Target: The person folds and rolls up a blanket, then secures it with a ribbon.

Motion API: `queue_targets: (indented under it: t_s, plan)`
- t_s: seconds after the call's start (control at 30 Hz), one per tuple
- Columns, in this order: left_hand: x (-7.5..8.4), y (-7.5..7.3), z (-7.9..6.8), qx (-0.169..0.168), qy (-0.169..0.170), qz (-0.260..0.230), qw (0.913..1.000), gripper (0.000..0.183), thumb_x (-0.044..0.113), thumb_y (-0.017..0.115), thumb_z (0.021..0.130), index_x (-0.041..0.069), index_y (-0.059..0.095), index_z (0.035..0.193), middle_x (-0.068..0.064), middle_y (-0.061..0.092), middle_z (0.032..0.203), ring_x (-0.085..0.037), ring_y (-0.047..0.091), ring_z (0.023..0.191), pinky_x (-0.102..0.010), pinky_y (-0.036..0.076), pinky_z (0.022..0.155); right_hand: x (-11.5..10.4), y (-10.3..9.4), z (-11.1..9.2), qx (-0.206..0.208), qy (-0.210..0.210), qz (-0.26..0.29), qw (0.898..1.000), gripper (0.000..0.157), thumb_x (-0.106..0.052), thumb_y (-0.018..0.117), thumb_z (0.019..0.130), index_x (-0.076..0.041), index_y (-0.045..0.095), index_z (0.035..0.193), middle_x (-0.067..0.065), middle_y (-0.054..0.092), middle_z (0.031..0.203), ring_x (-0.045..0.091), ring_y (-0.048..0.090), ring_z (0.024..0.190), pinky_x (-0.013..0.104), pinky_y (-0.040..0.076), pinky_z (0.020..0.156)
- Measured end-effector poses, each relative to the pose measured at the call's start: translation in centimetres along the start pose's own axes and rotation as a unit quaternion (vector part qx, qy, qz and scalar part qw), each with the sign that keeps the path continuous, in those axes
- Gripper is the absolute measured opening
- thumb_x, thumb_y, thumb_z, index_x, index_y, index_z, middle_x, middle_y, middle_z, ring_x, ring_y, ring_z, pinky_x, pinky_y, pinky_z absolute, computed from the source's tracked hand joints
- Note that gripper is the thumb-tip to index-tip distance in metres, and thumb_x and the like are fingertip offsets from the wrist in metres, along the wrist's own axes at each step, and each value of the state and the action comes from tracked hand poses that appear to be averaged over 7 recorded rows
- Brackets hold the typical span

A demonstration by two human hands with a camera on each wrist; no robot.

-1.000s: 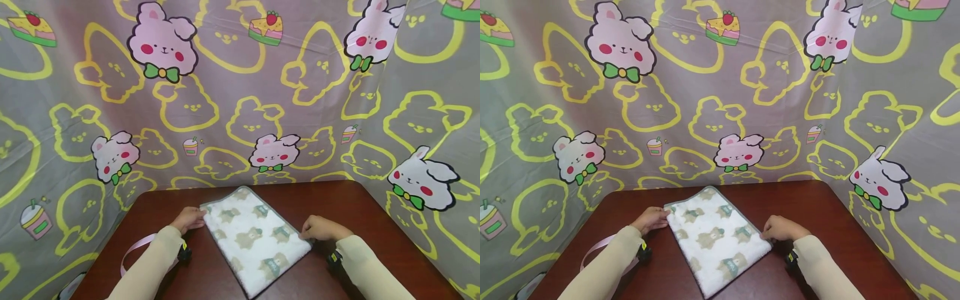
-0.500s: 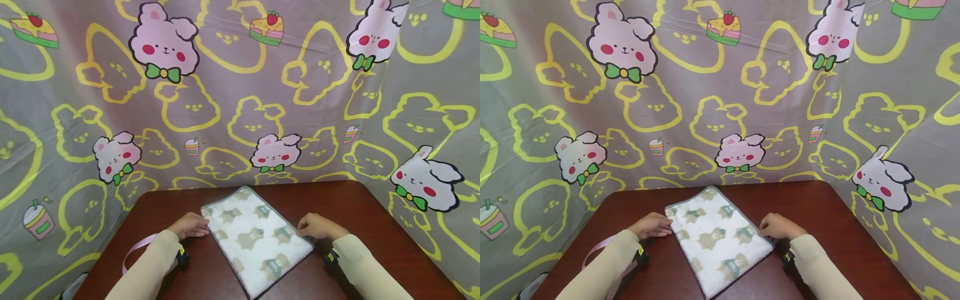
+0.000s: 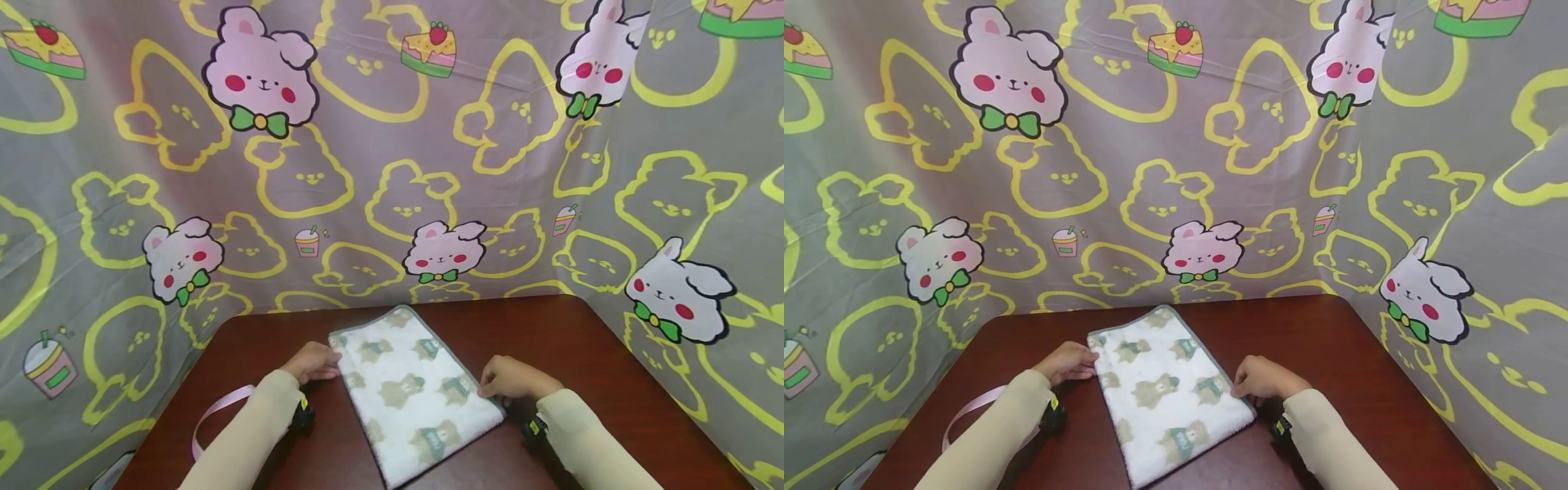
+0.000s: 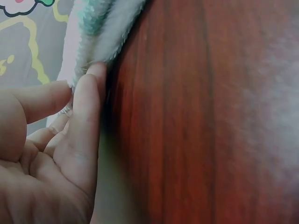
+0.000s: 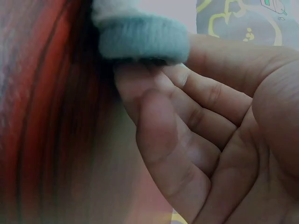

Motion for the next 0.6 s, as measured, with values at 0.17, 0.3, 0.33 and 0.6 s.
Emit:
queue_targets:
  t_s: [0.17, 0.3, 0.33, 0.6]
  plan:
    - [0.3, 0.2, 0.7, 0.012, 0.004, -0.010, 0.9999, 0.024, 0.002, 0.064, 0.092, -0.014, 0.056, 0.108, -0.014, 0.063, 0.083, -0.020, 0.066, 0.068, -0.033, 0.057, 0.065, -0.3, 0.4, -0.2, -0.011, 0.000, 0.006, 1.000, 0.017, -0.017, 0.076, 0.084, -0.013, 0.068, 0.070, 0.000, 0.060, 0.062, 0.018, 0.058, 0.049, 0.035, 0.050, 0.045]
    - [0.5, 0.3, 1.4, 0.024, 0.007, -0.018, 0.9995, 0.027, 0.002, 0.064, 0.091, -0.014, 0.055, 0.110, -0.012, 0.060, 0.084, -0.018, 0.063, 0.069, -0.033, 0.056, 0.068, -0.7, 0.6, 0.0, -0.031, -0.011, 0.000, 0.999, 0.021, -0.019, 0.076, 0.084, -0.014, 0.067, 0.066, 0.002, 0.060, 0.059, 0.019, 0.059, 0.046, 0.034, 0.049, 0.043]
    - [0.6, 0.4, 1.5, 0.029, 0.008, -0.019, 0.9994, 0.027, 0.002, 0.064, 0.091, -0.014, 0.055, 0.111, -0.012, 0.060, 0.085, -0.018, 0.063, 0.070, -0.034, 0.056, 0.068, -0.8, 0.6, 0.0, -0.038, -0.014, 0.001, 0.999, 0.021, -0.020, 0.076, 0.084, -0.014, 0.067, 0.065, 0.003, 0.060, 0.058, 0.019, 0.059, 0.046, 0.033, 0.049, 0.043]
    - [1.1, 0.8, 0.9, 0.035, 0.019, 0.010, 0.9991, 0.032, 0.007, 0.063, 0.093, -0.017, 0.055, 0.113, -0.016, 0.061, 0.087, -0.020, 0.064, 0.070, -0.033, 0.057, 0.066, -0.8, 0.9, 0.2, -0.027, 0.018, 0.010, 0.999, 0.024, -0.025, 0.071, 0.090, -0.013, 0.069, 0.069, 0.003, 0.062, 0.059, 0.019, 0.062, 0.048, 0.032, 0.050, 0.042]
Point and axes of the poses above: each hand's wrist, its own z-axis towards the middle knuckle, its own y-axis out of the palm, x = y × z, the point moved 2 cm from there along z, towards the middle knuckle
